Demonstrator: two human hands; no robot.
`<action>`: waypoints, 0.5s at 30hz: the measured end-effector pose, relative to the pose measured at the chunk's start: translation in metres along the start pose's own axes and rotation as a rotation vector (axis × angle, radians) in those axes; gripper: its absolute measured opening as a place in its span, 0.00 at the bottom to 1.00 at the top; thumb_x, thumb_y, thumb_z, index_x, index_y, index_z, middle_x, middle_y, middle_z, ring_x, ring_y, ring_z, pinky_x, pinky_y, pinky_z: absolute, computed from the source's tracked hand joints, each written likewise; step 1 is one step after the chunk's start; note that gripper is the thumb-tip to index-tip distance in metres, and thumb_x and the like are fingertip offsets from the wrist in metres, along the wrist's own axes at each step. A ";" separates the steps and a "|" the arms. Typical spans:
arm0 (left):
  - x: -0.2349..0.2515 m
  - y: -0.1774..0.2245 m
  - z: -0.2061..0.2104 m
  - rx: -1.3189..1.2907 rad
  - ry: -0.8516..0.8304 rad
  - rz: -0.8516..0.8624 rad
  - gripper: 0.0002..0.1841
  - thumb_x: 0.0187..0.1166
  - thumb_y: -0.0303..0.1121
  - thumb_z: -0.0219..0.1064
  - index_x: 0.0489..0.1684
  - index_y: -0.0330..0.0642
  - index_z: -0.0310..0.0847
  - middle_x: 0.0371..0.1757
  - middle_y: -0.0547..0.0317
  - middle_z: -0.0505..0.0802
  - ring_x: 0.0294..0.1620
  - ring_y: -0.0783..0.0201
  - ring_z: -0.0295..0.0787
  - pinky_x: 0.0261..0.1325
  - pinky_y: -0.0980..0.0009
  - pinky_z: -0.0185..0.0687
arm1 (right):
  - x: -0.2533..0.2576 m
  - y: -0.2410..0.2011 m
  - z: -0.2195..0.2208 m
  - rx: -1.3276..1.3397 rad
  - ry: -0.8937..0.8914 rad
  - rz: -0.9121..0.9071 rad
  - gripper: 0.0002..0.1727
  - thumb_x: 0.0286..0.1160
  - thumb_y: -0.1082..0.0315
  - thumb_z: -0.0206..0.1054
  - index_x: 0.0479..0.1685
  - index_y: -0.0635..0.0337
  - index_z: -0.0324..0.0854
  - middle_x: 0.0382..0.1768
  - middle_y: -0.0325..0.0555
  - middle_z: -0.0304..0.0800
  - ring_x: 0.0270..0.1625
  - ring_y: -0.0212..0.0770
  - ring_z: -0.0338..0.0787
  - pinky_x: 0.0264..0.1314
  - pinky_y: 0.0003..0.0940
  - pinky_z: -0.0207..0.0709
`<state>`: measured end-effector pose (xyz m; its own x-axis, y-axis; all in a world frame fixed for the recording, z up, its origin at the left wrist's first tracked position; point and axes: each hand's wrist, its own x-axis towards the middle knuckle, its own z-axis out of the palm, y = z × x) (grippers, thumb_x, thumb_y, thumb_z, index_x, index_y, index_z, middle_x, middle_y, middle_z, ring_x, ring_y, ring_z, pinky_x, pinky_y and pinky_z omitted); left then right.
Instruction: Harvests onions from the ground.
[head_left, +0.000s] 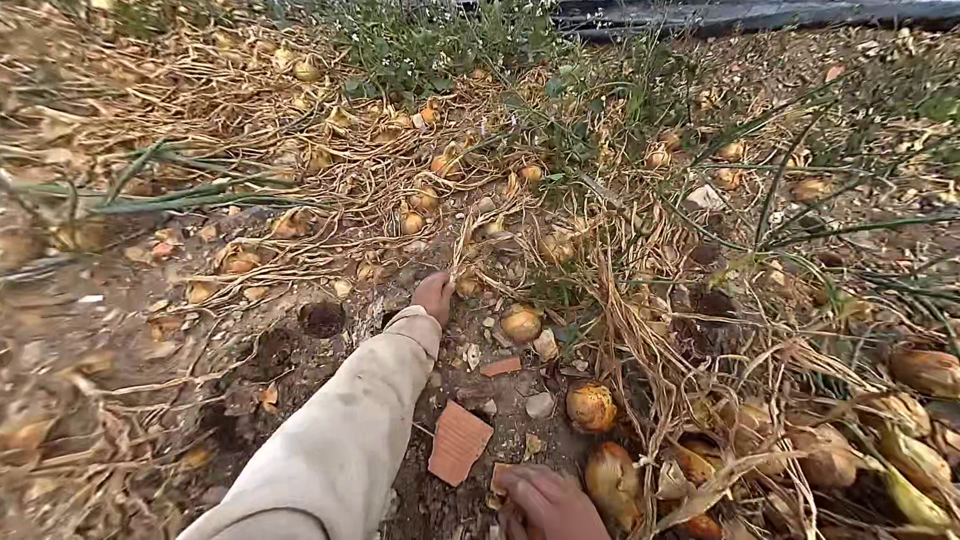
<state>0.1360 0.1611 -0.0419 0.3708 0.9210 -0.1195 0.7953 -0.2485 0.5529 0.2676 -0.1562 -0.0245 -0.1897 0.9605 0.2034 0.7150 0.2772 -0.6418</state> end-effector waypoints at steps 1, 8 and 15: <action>-0.001 -0.001 0.002 -0.058 0.029 -0.007 0.20 0.95 0.33 0.50 0.67 0.21 0.77 0.67 0.23 0.85 0.75 0.31 0.79 0.82 0.38 0.65 | 0.032 0.024 -0.021 -0.091 -0.092 0.105 0.18 0.76 0.65 0.65 0.58 0.65 0.89 0.57 0.57 0.94 0.65 0.58 0.92 0.68 0.53 0.84; 0.000 0.008 0.004 -0.259 0.109 -0.127 0.22 0.96 0.35 0.45 0.73 0.27 0.75 0.65 0.24 0.87 0.72 0.31 0.83 0.78 0.35 0.69 | 0.072 0.165 -0.117 -0.556 -0.301 0.749 0.24 0.85 0.59 0.64 0.74 0.60 0.80 0.82 0.58 0.74 0.87 0.61 0.68 0.87 0.70 0.53; 0.002 0.003 0.010 -0.421 0.241 -0.266 0.22 0.96 0.35 0.45 0.70 0.28 0.78 0.63 0.27 0.88 0.68 0.34 0.84 0.75 0.37 0.72 | 0.000 0.206 -0.127 -0.587 -0.160 1.085 0.37 0.83 0.39 0.58 0.81 0.56 0.76 0.81 0.63 0.75 0.87 0.65 0.69 0.84 0.78 0.48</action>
<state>0.1437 0.1590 -0.0488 0.0236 0.9904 -0.1359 0.5678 0.0986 0.8172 0.4999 -0.1020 -0.0629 0.6366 0.6905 -0.3435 0.7386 -0.6740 0.0138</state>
